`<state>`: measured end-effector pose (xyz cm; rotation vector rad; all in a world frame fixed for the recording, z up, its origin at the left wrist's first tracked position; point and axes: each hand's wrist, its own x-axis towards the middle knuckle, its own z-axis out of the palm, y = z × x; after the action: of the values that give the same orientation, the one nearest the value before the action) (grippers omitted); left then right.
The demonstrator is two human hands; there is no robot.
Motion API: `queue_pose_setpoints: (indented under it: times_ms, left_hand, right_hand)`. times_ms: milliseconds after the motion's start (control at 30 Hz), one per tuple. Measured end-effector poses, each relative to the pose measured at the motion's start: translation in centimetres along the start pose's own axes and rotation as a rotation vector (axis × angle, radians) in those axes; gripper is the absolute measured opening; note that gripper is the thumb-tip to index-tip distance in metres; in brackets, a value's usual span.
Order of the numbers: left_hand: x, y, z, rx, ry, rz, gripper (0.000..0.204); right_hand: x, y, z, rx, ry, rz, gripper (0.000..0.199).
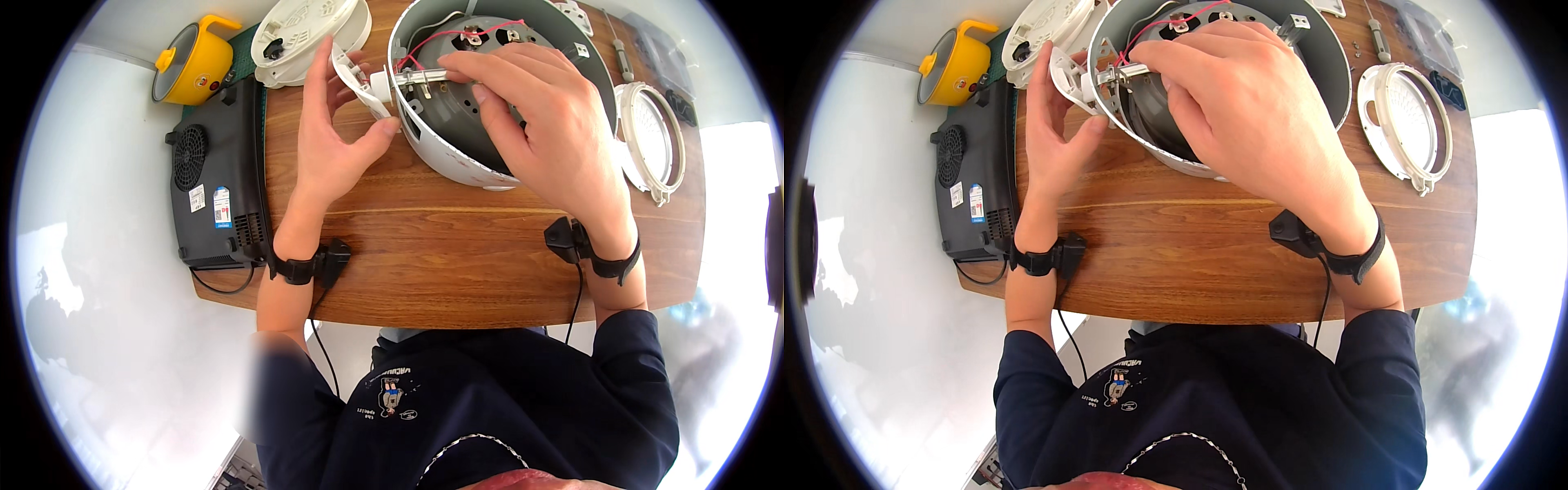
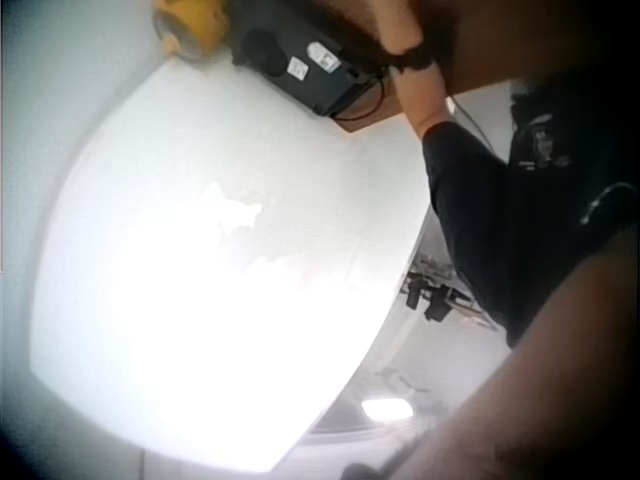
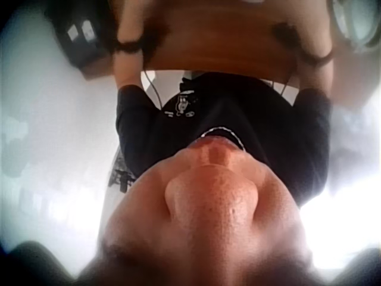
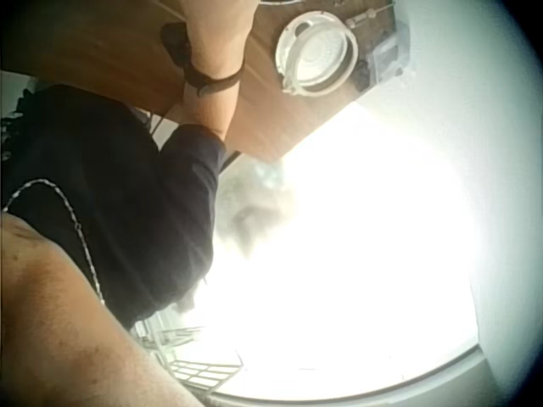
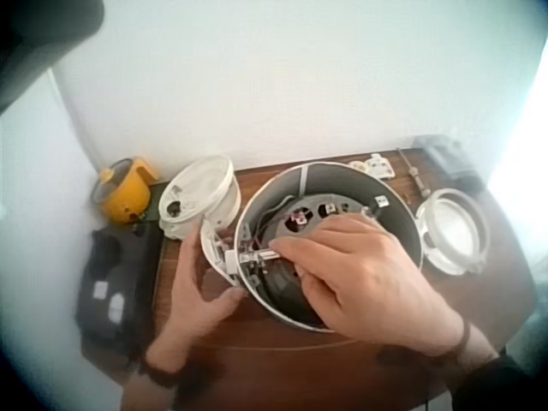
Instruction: The person disassembles a white cylindrical appliance, removes screws, and then reassembles it by inserting a metal bracket, connecting wires, and securing components with a screwdriver. The task involves handling the appliance body, bracket, wires, and screws.
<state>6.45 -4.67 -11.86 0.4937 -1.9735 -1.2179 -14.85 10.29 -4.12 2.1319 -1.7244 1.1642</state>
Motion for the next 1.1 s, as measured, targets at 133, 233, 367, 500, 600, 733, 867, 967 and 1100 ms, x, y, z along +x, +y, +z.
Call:
queue_pose_setpoints:
  times_ms: [133,233,367,500,600,733,867,967,1100]
  left_hand:
    - [-0.1,-0.2,0.3,0.107,0.068,0.041,0.109]
    - [-0.2,-0.3,0.4,0.147,0.102,0.036,0.109]
    - [-0.4,-0.3,1.1,-0.033,0.113,-0.023,0.108]
    - [-0.6,0.2,1.4,-0.092,0.058,-0.004,0.109]
    - [-0.5,0.2,1.2,-0.127,-0.011,0.044,0.111]
    - [-0.3,-0.1,0.4,-0.069,-0.118,0.078,0.114]
    - [-0.1,-0.1,0.4,-0.159,-0.135,0.062,0.115]
    - [-0.1,-0.1,0.5,-0.194,-0.153,0.059,0.116]
    - [0.0,0.8,0.6,-0.290,-0.151,0.052,0.116]
  right_hand:
    - [0.0,0.0,0.0,0.006,0.000,0.011,0.029]
    - [0.0,0.0,-0.1,-0.001,-0.009,-0.009,0.028]
    - [0.0,0.0,-0.1,-0.017,-0.010,-0.012,0.027]
    - [0.0,0.0,0.0,-0.007,0.005,-0.005,0.028]
    - [-0.1,-0.1,-0.1,0.005,0.011,0.000,0.028]
    - [-0.1,0.0,0.1,0.011,0.010,-0.003,0.028]
    - [0.0,-0.1,-0.1,0.011,-0.008,0.020,0.028]
    - [0.6,-0.9,-0.5,-0.002,-0.023,0.025,0.028]
    - [0.4,-0.7,-0.3,-0.007,0.004,0.001,0.028]
